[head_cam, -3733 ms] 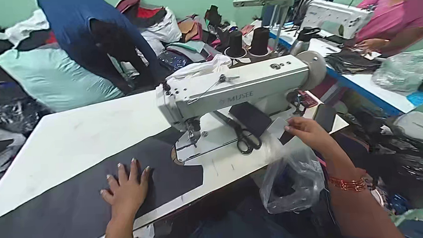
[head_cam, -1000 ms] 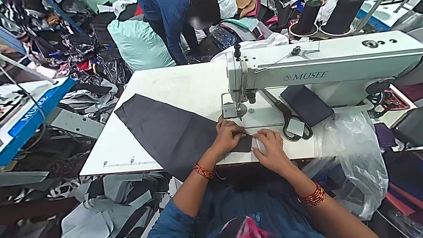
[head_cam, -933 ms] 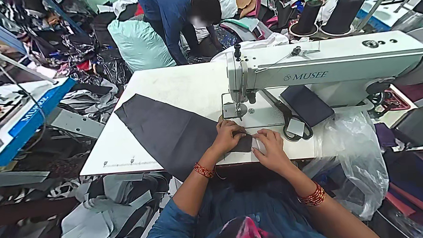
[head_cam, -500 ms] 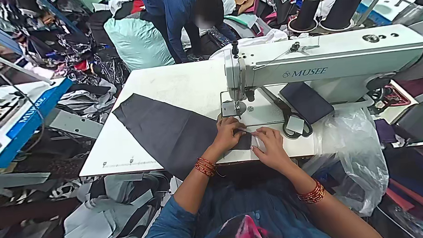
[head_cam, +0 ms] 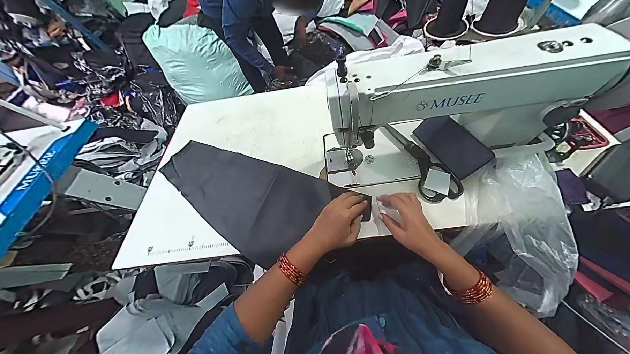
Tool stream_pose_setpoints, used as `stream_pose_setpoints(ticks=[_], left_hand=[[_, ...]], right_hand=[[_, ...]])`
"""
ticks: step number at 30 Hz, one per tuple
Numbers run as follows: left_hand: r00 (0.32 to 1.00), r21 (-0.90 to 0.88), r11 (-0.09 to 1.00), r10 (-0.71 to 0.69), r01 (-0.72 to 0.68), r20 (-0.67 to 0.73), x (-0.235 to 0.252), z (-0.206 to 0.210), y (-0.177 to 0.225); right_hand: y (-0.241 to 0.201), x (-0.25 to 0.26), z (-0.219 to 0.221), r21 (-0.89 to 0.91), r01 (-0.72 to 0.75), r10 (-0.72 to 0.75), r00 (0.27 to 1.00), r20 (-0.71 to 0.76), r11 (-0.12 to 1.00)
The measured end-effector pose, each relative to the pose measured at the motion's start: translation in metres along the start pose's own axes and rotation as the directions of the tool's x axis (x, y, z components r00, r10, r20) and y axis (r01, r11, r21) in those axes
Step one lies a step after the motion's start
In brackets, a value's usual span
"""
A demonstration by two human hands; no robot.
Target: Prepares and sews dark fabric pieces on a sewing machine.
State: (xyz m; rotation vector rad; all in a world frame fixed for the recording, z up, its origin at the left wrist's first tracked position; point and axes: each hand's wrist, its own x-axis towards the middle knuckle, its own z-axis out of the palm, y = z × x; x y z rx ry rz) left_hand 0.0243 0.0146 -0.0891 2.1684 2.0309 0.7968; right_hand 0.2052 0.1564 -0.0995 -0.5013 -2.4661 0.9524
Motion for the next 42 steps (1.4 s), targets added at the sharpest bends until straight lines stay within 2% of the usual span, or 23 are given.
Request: stream_pose_setpoints(ticks=[3,8,18,22,26,31,42], left_hand=[[0.999,-0.044,0.998,-0.041,0.043,0.036,-0.009,0.0,0.004],[0.999,-0.033,0.999,-0.014,0.013,-0.039,-0.011,0.008,0.002],[0.996,0.056,0.998,-0.027,0.032,-0.083,0.003,0.012,-0.022],[0.994,0.07,0.994,-0.077,0.082,-0.075,0.017,0.004,-0.041],[0.981,0.054,0.981,-0.187,0.184,0.057,0.033,-0.011,-0.055],[0.99,0.038,0.991,-0.124,0.127,-0.064,0.04,-0.007,-0.071],[0.986,0.03,0.989,-0.138,0.141,-0.088,0.041,-0.005,-0.072]], right_hand=[[-0.001,-0.008,0.005,-0.041,0.101,-0.102,0.995,-0.022,0.994],[-0.007,-0.007,0.013,-0.235,0.253,-0.266,0.964,-0.024,0.938],[0.003,0.031,0.022,-0.365,0.356,-0.387,0.922,-0.013,0.86],[0.004,0.061,0.027,-0.387,0.362,-0.385,0.923,0.018,0.848],[0.003,0.086,0.028,-0.368,0.315,-0.312,0.948,0.068,0.875],[-0.008,0.103,0.021,-0.302,0.212,-0.161,0.97,0.184,0.929],[0.002,0.099,0.031,-0.251,0.203,-0.196,0.979,0.055,0.946]])
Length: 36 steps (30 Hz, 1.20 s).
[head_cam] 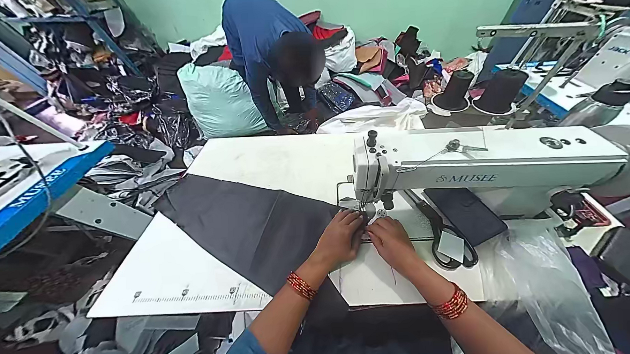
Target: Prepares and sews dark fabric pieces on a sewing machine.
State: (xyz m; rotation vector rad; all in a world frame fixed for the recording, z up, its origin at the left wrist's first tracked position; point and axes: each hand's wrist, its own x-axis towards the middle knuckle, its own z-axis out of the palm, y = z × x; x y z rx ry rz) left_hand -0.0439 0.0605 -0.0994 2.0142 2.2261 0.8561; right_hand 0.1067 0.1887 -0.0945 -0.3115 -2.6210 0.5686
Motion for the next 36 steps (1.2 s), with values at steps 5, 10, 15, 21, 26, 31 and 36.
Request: stream_pose_setpoints(ticks=[5,10,15,21,26,31,36], left_hand=[[1.0,-0.039,0.999,-0.025,0.026,0.016,0.0,-0.002,0.0],[1.0,-0.034,0.999,-0.01,0.01,-0.003,-0.002,0.001,-0.002],[1.0,-0.033,0.999,-0.005,0.004,-0.019,-0.003,0.001,-0.003],[1.0,-0.037,0.999,0.0,-0.001,-0.031,-0.003,0.001,-0.002],[1.0,-0.037,0.999,-0.023,0.023,-0.012,-0.002,0.0,-0.001],[0.996,-0.022,0.997,-0.08,0.081,0.032,0.002,-0.001,0.001],[0.995,0.0,0.996,-0.091,0.091,0.043,0.003,-0.001,0.0]], right_hand=[[0.001,0.002,-0.005,0.099,-0.244,0.238,0.969,0.072,0.965],[-0.003,0.009,-0.01,0.041,-0.361,0.349,0.921,0.175,0.932],[-0.006,0.014,-0.015,0.006,-0.383,0.368,0.893,0.258,0.924],[-0.007,0.018,-0.018,-0.004,-0.406,0.387,0.868,0.311,0.914],[-0.006,0.016,-0.016,0.037,-0.423,0.399,0.878,0.266,0.906],[-0.002,0.012,-0.012,0.068,-0.39,0.369,0.905,0.214,0.918],[-0.004,0.014,-0.013,0.034,-0.4,0.38,0.891,0.248,0.916]])
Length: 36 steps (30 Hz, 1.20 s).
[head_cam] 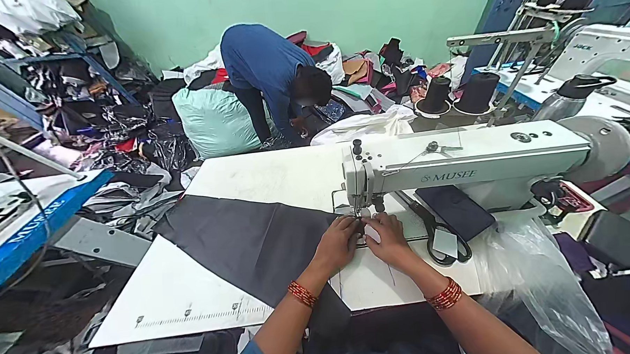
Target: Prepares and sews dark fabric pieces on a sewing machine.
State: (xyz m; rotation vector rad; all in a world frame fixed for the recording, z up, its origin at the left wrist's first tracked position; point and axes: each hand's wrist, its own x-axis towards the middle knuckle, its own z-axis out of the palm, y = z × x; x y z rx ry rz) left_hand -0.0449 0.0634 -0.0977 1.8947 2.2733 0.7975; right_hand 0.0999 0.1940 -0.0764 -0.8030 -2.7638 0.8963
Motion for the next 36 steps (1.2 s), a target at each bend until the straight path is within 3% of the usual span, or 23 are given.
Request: stream_pose_setpoints(ticks=[14,32,36], left_hand=[[0.996,0.013,0.997,0.077,-0.077,-0.036,0.004,0.0,-0.007],[0.999,-0.01,1.0,-0.012,0.012,0.046,0.01,-0.007,-0.002],[1.0,-0.001,1.0,0.011,-0.011,0.012,0.014,-0.005,-0.006]], right_hand=[[-0.003,-0.001,-0.001,-0.024,-0.012,0.013,1.0,0.024,1.0],[-0.004,0.0,0.0,-0.048,-0.009,0.01,1.0,0.018,0.999],[-0.004,0.001,0.0,-0.057,-0.004,0.005,1.0,0.017,0.998]])
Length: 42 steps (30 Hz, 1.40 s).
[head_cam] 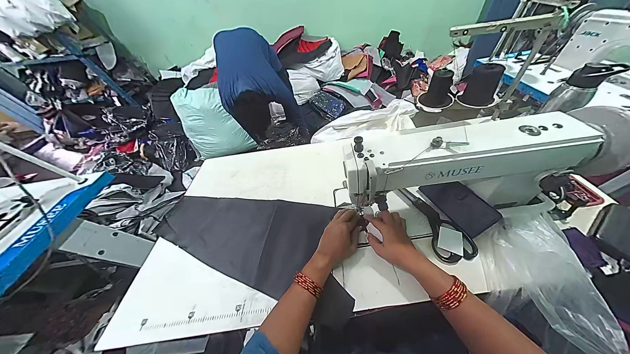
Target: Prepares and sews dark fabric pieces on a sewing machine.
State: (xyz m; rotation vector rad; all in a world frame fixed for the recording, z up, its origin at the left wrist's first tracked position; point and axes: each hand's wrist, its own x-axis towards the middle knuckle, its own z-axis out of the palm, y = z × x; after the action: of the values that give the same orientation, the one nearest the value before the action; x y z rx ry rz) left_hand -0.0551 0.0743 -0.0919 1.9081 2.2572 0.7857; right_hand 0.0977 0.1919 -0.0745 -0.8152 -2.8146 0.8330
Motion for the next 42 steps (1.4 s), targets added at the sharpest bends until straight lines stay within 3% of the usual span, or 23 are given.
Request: stream_pose_setpoints(ticks=[6,15,28,36,42], left_hand=[[1.0,0.019,1.0,-0.021,0.02,0.017,0.007,-0.001,-0.003],[1.0,-0.024,1.0,0.012,-0.013,-0.015,0.007,-0.003,-0.007],[0.996,0.009,0.996,-0.093,0.093,0.018,0.029,-0.004,-0.016],[0.96,0.056,0.958,-0.279,0.28,-0.028,0.038,-0.007,-0.007],[0.971,0.06,0.978,-0.192,0.202,-0.145,0.035,0.002,-0.013]], right_hand=[[0.002,0.0,0.001,0.008,0.016,-0.016,1.0,-0.02,1.0],[0.006,-0.008,0.007,0.006,0.178,-0.175,0.973,-0.148,0.984],[-0.008,0.001,-0.002,-0.149,0.025,-0.023,1.0,0.017,0.989],[0.008,-0.01,0.001,0.084,0.138,-0.119,0.973,-0.197,0.987],[0.033,-0.057,-0.021,-0.08,0.098,-0.124,0.877,-0.465,0.992]])
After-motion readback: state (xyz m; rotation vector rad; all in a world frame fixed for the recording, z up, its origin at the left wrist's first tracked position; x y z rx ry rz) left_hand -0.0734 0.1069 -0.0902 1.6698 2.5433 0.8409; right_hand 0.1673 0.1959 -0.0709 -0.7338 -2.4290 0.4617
